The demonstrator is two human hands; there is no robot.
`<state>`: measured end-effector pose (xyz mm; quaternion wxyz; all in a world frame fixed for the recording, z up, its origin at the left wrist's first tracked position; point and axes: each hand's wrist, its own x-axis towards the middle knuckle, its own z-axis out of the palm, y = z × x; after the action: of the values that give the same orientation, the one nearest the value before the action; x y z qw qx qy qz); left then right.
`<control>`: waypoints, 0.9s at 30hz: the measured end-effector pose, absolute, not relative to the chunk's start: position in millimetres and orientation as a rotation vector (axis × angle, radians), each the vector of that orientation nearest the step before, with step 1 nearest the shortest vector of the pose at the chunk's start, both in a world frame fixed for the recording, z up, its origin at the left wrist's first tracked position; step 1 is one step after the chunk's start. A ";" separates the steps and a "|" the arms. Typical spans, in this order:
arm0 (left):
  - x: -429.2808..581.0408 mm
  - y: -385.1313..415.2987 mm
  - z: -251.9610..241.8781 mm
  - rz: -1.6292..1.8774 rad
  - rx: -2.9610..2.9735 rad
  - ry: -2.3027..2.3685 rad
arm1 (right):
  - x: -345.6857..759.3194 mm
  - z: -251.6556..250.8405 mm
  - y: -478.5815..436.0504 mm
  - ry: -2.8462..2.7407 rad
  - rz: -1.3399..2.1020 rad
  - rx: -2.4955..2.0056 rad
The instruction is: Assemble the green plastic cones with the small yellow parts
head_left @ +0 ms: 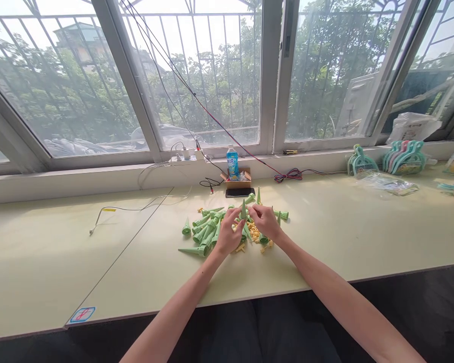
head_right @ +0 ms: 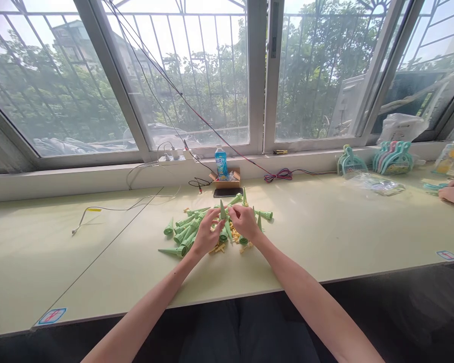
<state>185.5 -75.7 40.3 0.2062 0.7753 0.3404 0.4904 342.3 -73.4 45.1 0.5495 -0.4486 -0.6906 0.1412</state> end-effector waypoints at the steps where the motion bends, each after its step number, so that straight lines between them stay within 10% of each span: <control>1: 186.1 -75.3 39.4 1.373 2.149 0.966 | 341.8 44.8 -73.3 -1.629 0.336 -1.063; 27: 185.1 -78.3 45.8 1.349 1.882 1.139 | 342.6 41.1 -74.1 -1.637 0.444 -0.929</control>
<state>185.1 -78.3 45.8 0.2770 0.7007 0.4243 0.5023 342.6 -74.1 41.1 0.5677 -0.3955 -0.6968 0.1892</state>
